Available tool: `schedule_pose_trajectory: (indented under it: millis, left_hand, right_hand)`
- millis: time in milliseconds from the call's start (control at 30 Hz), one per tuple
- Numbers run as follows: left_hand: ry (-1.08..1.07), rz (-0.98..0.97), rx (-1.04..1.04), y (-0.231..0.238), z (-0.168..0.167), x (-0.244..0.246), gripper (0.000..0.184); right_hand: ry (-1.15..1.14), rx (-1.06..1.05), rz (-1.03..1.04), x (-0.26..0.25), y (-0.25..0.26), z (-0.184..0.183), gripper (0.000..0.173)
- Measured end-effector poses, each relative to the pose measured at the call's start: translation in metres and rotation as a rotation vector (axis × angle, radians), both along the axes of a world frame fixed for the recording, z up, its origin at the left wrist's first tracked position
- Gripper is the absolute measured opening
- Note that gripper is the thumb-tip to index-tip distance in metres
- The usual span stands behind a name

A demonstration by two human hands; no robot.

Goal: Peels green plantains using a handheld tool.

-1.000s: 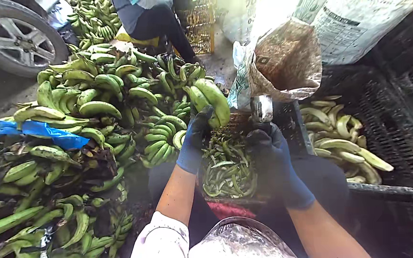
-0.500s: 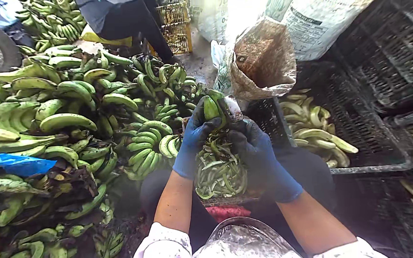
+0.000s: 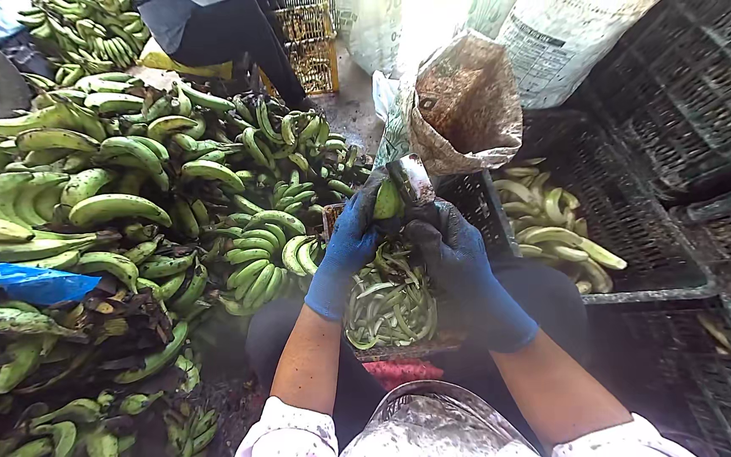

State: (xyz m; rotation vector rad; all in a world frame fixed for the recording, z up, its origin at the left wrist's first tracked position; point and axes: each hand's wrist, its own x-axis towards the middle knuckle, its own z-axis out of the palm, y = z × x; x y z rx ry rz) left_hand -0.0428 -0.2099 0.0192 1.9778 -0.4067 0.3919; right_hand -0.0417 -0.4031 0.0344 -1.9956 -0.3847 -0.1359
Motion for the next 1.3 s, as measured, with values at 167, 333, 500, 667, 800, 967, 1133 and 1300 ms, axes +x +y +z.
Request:
schedule_pose_trajectory:
  millis: [167,333,500,667,800,967,1133,1300]
  left_hand:
    - [0.007,-0.037,-0.081,0.000,0.002,-0.003,0.067]
    - [0.002,-0.025,-0.066,0.002,0.002,-0.004,0.066]
    - [-0.005,0.014,0.008,0.001,0.003,-0.004,0.063]
    - [-0.019,0.099,0.164,0.001,-0.005,-0.001,0.065]
    - [0.028,0.132,0.163,-0.003,-0.010,0.002,0.065]
    - [0.020,0.103,0.211,-0.004,-0.015,0.003,0.067]
    - [0.061,0.040,-0.127,-0.013,-0.017,0.002,0.067]
    - [0.110,-0.038,-0.446,-0.013,-0.016,0.007,0.065]
  right_hand:
    - [-0.014,0.085,0.025,-0.002,0.003,0.002,0.038]
    - [-0.051,0.058,0.035,-0.001,0.002,0.003,0.036]
    - [-0.058,-0.003,-0.003,-0.002,0.003,0.003,0.040]
    - [0.102,-0.150,-0.004,0.000,0.004,0.004,0.037]
    - [0.237,-0.147,0.053,0.009,-0.003,0.005,0.034]
    - [0.353,-0.176,0.074,0.015,-0.008,-0.003,0.035]
    - [0.225,-0.201,0.056,0.018,-0.003,0.006,0.037]
    - [0.103,-0.127,0.010,0.017,0.008,-0.002,0.043]
